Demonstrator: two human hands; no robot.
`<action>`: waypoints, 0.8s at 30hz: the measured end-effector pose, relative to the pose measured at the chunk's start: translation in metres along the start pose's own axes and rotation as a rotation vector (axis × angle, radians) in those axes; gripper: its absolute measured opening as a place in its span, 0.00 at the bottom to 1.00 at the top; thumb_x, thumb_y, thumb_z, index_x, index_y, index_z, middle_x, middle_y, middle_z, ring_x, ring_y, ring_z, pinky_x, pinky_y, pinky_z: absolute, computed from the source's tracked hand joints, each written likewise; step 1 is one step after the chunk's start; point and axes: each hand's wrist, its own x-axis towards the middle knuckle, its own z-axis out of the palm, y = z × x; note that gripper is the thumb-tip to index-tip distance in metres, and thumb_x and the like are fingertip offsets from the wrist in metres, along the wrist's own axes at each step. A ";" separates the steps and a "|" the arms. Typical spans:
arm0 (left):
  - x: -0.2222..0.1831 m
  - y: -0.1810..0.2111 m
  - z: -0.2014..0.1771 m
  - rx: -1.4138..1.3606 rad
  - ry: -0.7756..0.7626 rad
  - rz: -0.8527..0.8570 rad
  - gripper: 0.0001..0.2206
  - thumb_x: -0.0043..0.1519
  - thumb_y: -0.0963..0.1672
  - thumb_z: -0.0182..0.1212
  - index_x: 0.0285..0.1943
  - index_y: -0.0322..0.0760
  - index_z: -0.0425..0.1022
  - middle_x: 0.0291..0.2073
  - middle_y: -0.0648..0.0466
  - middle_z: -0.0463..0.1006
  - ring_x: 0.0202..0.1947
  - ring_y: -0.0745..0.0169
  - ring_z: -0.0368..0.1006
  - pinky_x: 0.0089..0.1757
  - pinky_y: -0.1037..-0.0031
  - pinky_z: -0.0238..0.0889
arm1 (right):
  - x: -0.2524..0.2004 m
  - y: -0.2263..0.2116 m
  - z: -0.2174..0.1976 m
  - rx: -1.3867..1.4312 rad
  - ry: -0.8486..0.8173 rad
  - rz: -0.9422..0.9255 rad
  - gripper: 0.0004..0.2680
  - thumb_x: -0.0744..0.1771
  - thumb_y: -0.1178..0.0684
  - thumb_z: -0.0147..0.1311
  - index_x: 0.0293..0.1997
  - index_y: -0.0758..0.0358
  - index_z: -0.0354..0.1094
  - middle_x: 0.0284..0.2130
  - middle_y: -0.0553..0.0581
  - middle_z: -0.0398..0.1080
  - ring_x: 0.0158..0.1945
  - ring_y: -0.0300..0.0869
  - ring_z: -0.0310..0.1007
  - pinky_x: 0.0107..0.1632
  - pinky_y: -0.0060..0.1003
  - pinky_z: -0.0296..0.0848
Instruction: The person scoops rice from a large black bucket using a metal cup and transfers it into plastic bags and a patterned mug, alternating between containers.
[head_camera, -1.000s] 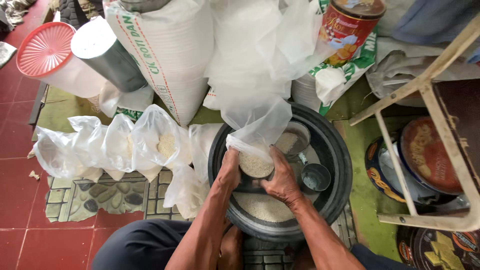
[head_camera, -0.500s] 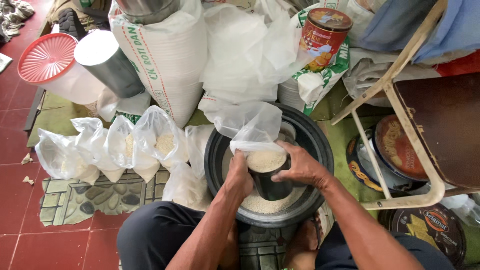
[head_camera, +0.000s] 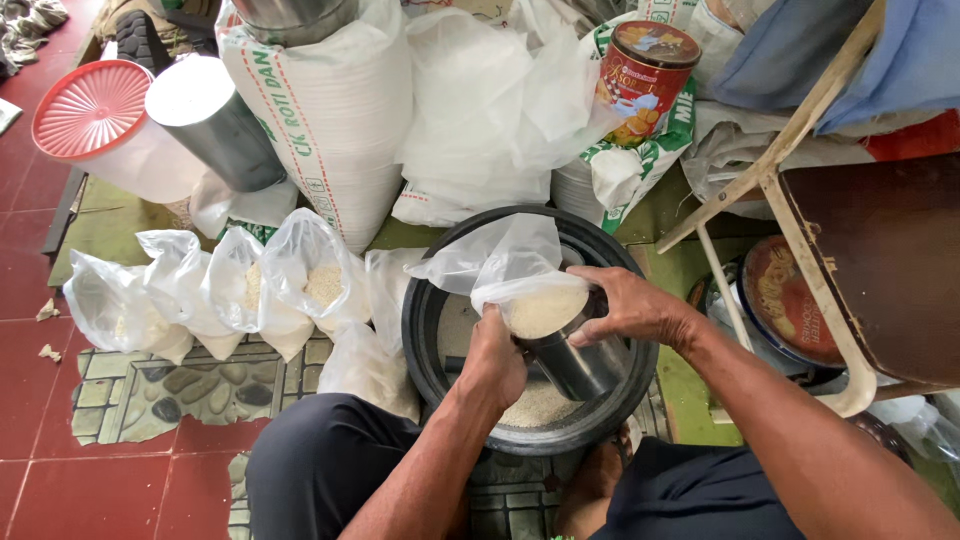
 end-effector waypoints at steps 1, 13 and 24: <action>-0.001 -0.003 -0.001 0.000 0.005 -0.001 0.32 0.71 0.55 0.37 0.78 0.28 0.51 0.71 0.36 0.61 0.70 0.29 0.62 0.64 0.42 0.52 | 0.002 0.004 0.003 0.004 -0.004 0.000 0.40 0.50 0.42 0.79 0.66 0.64 0.66 0.59 0.66 0.73 0.67 0.55 0.67 0.68 0.49 0.64; 0.049 -0.025 -0.021 -0.063 0.031 -0.016 0.33 0.71 0.55 0.36 0.79 0.31 0.46 0.67 0.32 0.65 0.64 0.25 0.67 0.60 0.36 0.58 | 0.009 0.014 0.004 -0.004 -0.037 0.053 0.38 0.51 0.39 0.78 0.65 0.63 0.67 0.58 0.67 0.74 0.67 0.58 0.67 0.69 0.52 0.64; 0.052 -0.037 -0.021 -0.165 -0.042 -0.171 0.38 0.67 0.59 0.38 0.81 0.38 0.36 0.73 0.26 0.54 0.72 0.15 0.50 0.66 0.32 0.39 | 0.014 0.032 0.000 -0.036 -0.027 0.059 0.34 0.55 0.37 0.74 0.65 0.60 0.69 0.57 0.65 0.75 0.65 0.58 0.69 0.66 0.53 0.64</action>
